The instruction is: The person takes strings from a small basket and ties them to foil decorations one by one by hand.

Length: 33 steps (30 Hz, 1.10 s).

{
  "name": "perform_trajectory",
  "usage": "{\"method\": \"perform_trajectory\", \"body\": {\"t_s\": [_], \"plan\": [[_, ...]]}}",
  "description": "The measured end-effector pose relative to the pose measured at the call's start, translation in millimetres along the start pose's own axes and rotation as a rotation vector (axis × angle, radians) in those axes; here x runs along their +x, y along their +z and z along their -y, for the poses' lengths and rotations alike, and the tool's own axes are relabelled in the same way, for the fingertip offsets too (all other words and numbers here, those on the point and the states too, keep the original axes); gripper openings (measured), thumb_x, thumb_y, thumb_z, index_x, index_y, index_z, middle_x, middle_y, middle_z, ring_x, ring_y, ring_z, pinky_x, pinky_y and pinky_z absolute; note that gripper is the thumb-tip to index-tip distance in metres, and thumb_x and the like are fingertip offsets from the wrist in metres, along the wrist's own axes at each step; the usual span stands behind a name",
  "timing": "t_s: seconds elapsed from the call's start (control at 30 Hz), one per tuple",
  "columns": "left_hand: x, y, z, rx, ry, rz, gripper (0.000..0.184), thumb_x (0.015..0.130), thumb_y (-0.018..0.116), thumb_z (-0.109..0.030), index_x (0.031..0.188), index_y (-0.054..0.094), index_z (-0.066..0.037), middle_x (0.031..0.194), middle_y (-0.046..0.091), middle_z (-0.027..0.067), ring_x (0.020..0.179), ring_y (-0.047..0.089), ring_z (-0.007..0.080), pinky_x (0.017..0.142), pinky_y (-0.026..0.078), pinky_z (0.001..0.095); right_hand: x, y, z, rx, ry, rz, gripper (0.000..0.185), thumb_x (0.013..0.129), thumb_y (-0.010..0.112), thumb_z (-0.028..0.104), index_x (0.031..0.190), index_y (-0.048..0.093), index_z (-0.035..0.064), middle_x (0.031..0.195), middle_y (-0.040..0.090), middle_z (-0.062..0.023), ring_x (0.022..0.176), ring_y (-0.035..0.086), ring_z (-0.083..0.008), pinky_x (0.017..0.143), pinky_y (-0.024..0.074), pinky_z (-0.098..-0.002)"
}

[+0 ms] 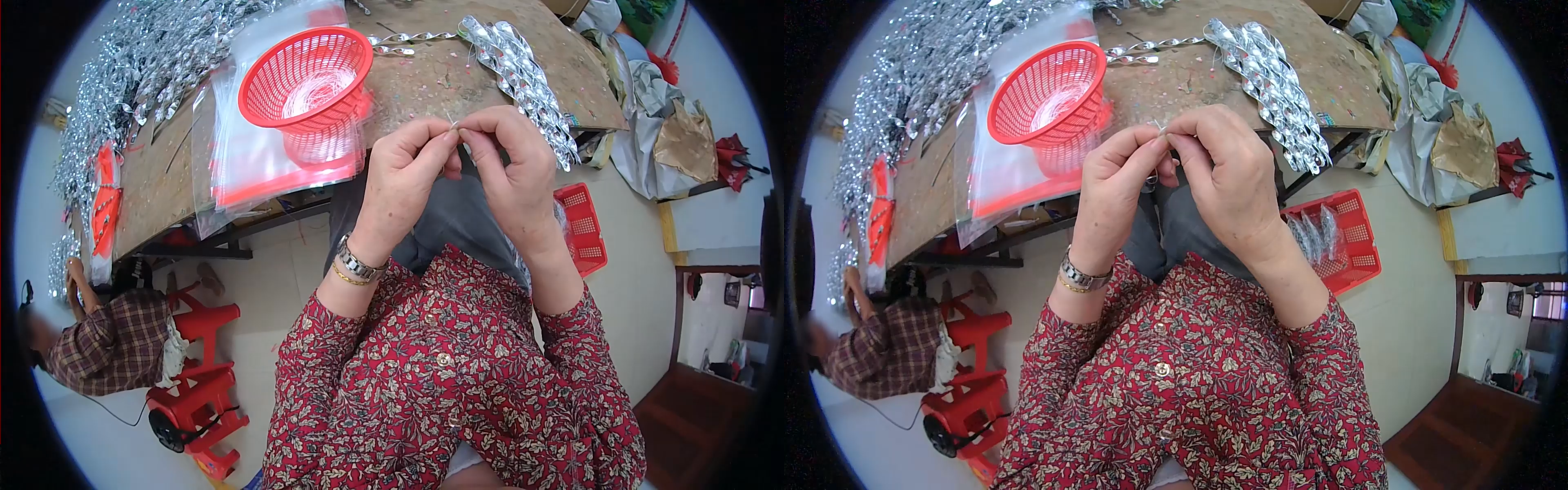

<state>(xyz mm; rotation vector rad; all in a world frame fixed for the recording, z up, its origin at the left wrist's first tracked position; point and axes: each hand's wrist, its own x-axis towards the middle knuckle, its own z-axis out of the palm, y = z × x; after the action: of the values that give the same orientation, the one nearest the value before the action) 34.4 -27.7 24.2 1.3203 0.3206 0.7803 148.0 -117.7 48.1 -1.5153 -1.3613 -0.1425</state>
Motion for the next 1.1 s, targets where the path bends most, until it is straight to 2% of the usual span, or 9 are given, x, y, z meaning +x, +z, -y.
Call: {"method": "perform_trajectory", "body": {"t_s": [0.27,0.4,0.57,0.7,0.77,0.87,0.97,1.03,1.1], "plan": [[-1,1,1,0.043,0.004,0.0,0.018,0.092,0.054,-0.01,0.097,0.063,0.004,0.075,0.062,0.0026,0.07,0.06,0.0079,0.067,0.05,0.0219,0,1,0,-0.094,-0.015,-0.006,0.005,0.08,0.064,0.0,0.084,0.062,0.0008,0.079,0.062,-0.0094,0.071,0.06,-0.0221,0.064,0.0473,-0.0299],[-3,4,0,0.111,0.02,-0.034,0.017,0.091,0.053,-0.008,0.095,0.063,0.004,0.073,0.062,0.0031,0.069,0.06,0.0083,0.065,0.05,0.0226,1,2,0,-0.159,-0.043,-0.004,0.005,0.079,0.064,0.0,0.082,0.061,0.0005,0.078,0.061,-0.0102,0.069,0.06,-0.0242,0.062,0.0471,-0.0314],[-2,5,9,0.41,0.203,-0.094,0.014,0.087,0.054,-0.006,0.09,0.063,0.004,0.068,0.06,0.0074,0.065,0.06,0.0117,0.06,0.047,0.026,1,2,2,-0.234,-0.064,0.017,0.005,0.079,0.064,-0.002,0.081,0.059,0.0003,0.076,0.06,-0.0106,0.068,0.06,-0.0248,0.059,0.0469,-0.0323],[-1,4,11,0.418,0.232,-0.102,0.014,0.086,0.055,-0.007,0.09,0.063,0.004,0.067,0.061,0.0084,0.063,0.061,0.0127,0.059,0.047,0.0268,0,2,2,-0.229,-0.073,0.028,0.006,0.078,0.062,-0.003,0.082,0.058,0.0003,0.077,0.06,-0.0106,0.067,0.06,-0.0248,0.059,0.0469,-0.0325],[-2,6,5,0.315,0.133,-0.099,0.015,0.086,0.055,-0.007,0.089,0.064,0.004,0.068,0.062,0.0081,0.063,0.061,0.0119,0.059,0.048,0.0263,0,2,1,-0.221,-0.069,0.031,0.006,0.078,0.062,-0.003,0.082,0.058,0.0003,0.077,0.06,-0.0107,0.067,0.06,-0.0247,0.059,0.047,-0.0324],[-3,6,3,0.275,0.101,-0.092,0.016,0.088,0.054,-0.008,0.09,0.064,0.005,0.068,0.063,0.0072,0.063,0.06,0.0107,0.059,0.049,0.0254,0,3,-1,-0.211,-0.088,0.02,0.007,0.078,0.062,-0.003,0.082,0.059,0.0002,0.078,0.059,-0.0115,0.067,0.059,-0.0253,0.059,0.0469,-0.032],[-3,6,2,0.19,0.054,-0.072,0.017,0.089,0.054,-0.009,0.091,0.064,0.005,0.07,0.063,0.0054,0.065,0.06,0.0093,0.061,0.049,0.0236,-1,2,-4,-0.194,-0.067,0.016,0.005,0.08,0.062,-0.002,0.084,0.059,-0.0004,0.078,0.06,-0.01,0.067,0.059,-0.0213,0.06,0.047,-0.0293],[-3,2,1,0.142,0.001,-0.036,0.017,0.091,0.054,-0.008,0.095,0.063,0.005,0.074,0.062,0.0044,0.068,0.059,0.0094,0.064,0.049,0.0233,-1,2,-9,-0.022,0.076,0.052,0.003,0.083,0.061,0.0,0.086,0.06,-0.0014,0.078,0.061,-0.0059,0.069,0.058,-0.0134,0.06,0.0463,-0.0257],[-2,0,1,0.092,-0.052,0.001,0.017,0.092,0.053,-0.008,0.098,0.062,0.005,0.078,0.062,0.0033,0.071,0.058,0.0095,0.066,0.048,0.023,-2,2,-12,0.055,0.151,0.073,0.004,0.085,0.06,0.002,0.087,0.06,-0.0014,0.079,0.06,-0.0035,0.07,0.057,-0.0101,0.061,0.0455,-0.0237]]}}
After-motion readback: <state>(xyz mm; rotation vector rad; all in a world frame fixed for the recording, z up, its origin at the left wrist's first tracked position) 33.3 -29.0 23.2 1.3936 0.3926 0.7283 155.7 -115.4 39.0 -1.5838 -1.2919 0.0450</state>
